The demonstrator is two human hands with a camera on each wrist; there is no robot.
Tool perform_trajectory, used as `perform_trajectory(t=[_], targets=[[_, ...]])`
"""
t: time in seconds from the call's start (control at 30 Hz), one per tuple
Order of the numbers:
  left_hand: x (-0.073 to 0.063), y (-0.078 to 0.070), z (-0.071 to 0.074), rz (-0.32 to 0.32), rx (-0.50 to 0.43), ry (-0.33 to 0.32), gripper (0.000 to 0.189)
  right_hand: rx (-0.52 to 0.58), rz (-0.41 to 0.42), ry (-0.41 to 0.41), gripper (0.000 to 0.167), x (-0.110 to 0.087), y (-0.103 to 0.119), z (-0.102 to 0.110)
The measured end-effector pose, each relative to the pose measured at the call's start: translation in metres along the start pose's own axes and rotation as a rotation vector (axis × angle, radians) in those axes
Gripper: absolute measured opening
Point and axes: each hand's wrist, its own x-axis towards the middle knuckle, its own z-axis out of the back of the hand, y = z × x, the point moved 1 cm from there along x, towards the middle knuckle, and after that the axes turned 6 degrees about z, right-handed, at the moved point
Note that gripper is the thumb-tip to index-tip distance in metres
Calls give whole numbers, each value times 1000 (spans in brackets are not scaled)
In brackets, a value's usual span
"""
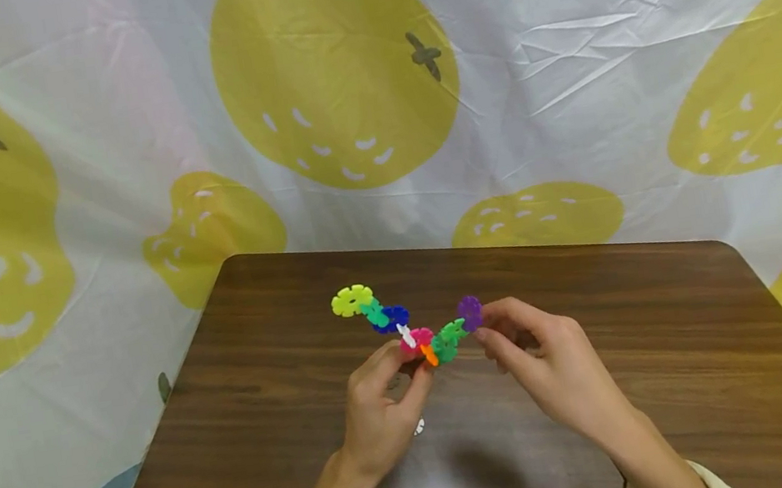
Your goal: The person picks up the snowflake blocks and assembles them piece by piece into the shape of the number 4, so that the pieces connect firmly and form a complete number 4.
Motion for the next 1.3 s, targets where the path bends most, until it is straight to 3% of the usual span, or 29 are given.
perform_trajectory(t=[0.5,1.03,1.17,1.3], targets=[[-3,1,-1,4,-7,5,23,78,-28,9,11,-5,-10,-10],[-4,3,1,16,-5,3,23,42,-23,-22,8,-6,-7,-10],[-3,4,2,18,-22,-1,23,-11,-25,-25,10,-3,-17,-5],[-2,5,4,19,-21,-12,25,-81,-35,-13,18,1,-42,-4]])
